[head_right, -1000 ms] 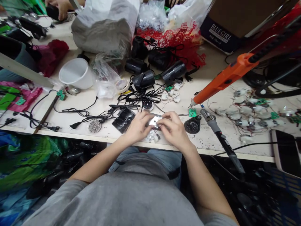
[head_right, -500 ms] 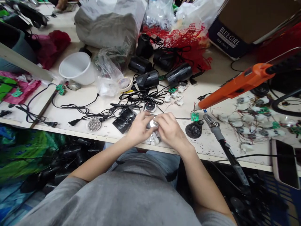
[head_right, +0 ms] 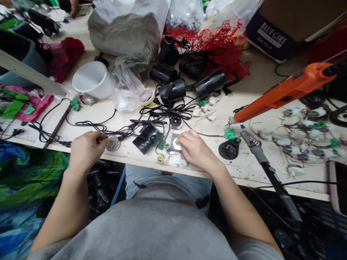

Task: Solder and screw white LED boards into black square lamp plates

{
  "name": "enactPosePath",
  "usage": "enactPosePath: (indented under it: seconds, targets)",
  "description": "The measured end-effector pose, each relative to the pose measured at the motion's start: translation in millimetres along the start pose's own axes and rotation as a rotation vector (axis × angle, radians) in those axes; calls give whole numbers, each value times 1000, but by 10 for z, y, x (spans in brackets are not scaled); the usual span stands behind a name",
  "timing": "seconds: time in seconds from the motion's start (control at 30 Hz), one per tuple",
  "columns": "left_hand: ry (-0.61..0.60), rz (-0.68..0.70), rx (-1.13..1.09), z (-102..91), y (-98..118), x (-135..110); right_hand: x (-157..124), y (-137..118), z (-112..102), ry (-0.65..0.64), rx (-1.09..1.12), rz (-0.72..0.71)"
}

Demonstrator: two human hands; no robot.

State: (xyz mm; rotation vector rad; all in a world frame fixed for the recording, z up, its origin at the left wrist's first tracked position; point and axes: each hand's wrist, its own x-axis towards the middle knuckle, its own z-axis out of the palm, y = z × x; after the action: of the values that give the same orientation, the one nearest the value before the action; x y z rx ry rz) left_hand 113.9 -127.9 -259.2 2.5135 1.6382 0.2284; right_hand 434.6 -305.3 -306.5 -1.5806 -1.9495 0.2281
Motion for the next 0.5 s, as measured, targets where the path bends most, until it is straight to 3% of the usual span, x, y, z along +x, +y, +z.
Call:
enactPosePath:
  seconds: [0.07,0.13,0.23,0.3,0.37,0.47,0.5]
  targets:
    - [-98,-83,56,-9,-243,8,-8,19,35,25,50,3]
    - [-180,-125,6,57,-347,20,-17,23,49,36,66,8]
    - [-203,-169,-54,184,-343,60,-51,-50,-7,64,57,14]
    - [-188,-149,-57,231,-319,88,-94,-152,-108,166,25,84]
    - [-179,-97,-64,240,-317,104,-140,-253,-245,443,-24,234]
    - [-159,-38,-75,206,-348,107,-187,-253,-454,1001,-181,423]
    - [-147,-28,-82,190,-360,104,-191,-189,-509,1061,-232,444]
